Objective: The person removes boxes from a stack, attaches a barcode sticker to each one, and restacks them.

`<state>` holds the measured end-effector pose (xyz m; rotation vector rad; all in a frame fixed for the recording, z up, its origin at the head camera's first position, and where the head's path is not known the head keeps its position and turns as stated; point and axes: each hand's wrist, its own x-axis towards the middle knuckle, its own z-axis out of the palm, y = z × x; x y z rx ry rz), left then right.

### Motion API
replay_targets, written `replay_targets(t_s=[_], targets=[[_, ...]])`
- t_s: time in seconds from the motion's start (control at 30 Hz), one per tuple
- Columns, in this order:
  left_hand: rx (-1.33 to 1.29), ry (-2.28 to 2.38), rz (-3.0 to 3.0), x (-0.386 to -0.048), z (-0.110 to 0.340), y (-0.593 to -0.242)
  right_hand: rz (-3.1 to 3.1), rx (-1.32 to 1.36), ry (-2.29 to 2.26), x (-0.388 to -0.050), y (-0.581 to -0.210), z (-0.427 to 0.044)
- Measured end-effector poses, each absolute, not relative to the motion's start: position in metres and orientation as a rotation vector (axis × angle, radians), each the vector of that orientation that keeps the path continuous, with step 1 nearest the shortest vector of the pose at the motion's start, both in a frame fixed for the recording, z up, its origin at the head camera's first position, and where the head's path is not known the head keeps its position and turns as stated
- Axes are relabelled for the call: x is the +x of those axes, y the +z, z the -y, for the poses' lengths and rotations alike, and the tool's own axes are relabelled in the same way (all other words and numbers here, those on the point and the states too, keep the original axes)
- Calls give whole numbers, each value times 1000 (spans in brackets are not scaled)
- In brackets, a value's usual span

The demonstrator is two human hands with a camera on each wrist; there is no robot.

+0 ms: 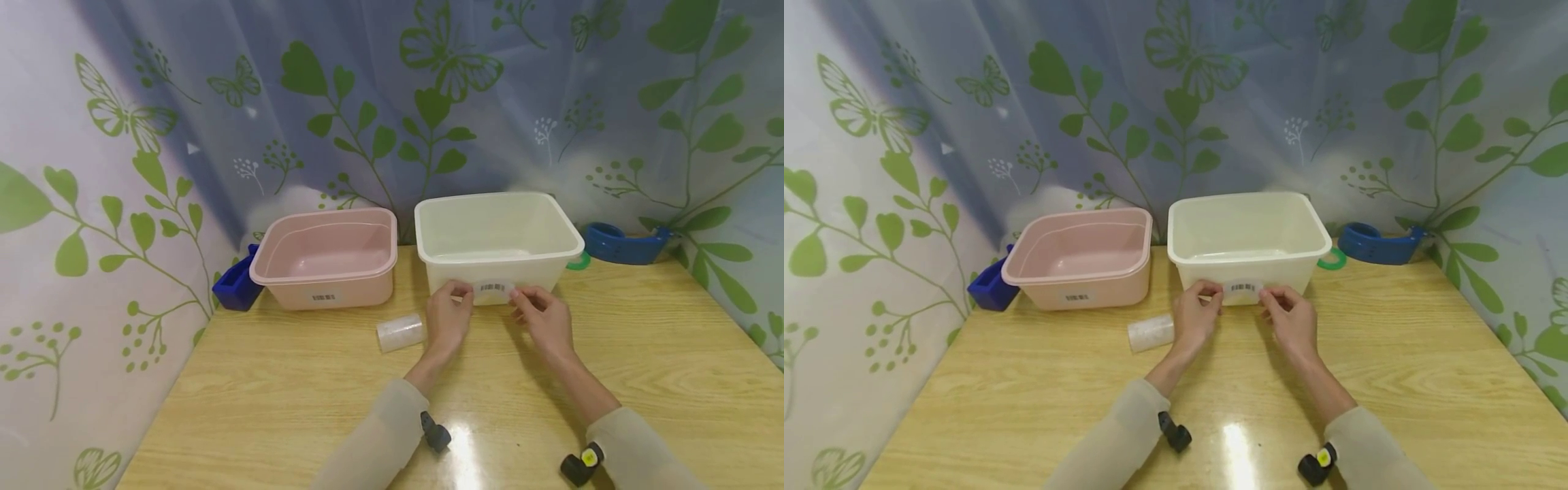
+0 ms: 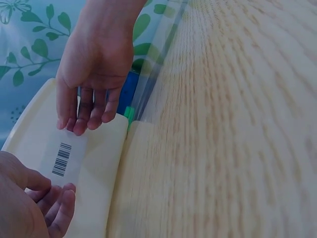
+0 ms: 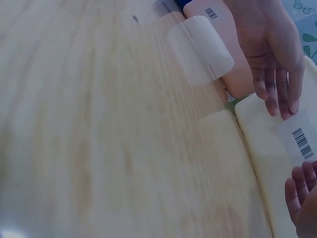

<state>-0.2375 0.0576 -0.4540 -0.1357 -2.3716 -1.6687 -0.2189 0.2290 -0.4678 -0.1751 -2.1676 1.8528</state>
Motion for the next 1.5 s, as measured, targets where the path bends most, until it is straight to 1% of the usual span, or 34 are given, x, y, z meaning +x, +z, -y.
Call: replay_targets(t_s=[0.53,0.9,1.03,1.13,1.23,1.5], targets=[[-121,-1610,2405,-236,-57,-450,2224,-244,1832,-223,-464,-238],[-75,-1581,2436,-234,-57,-446,2159,-218,1857,-225,-465,-237],[-56,-1578,2450,-233,-57,-444,2148,-222,1881,-221,-457,-234],[-52,-1568,2450,-233,-57,-444,2138,-212,1890,-221,-456,-235],[-61,-1567,2452,-233,-56,-444,2112,-184,1896,-225,-463,-238],[-152,-1697,2398,-233,-57,-444,2034,-84,1987,-224,-460,-238]])
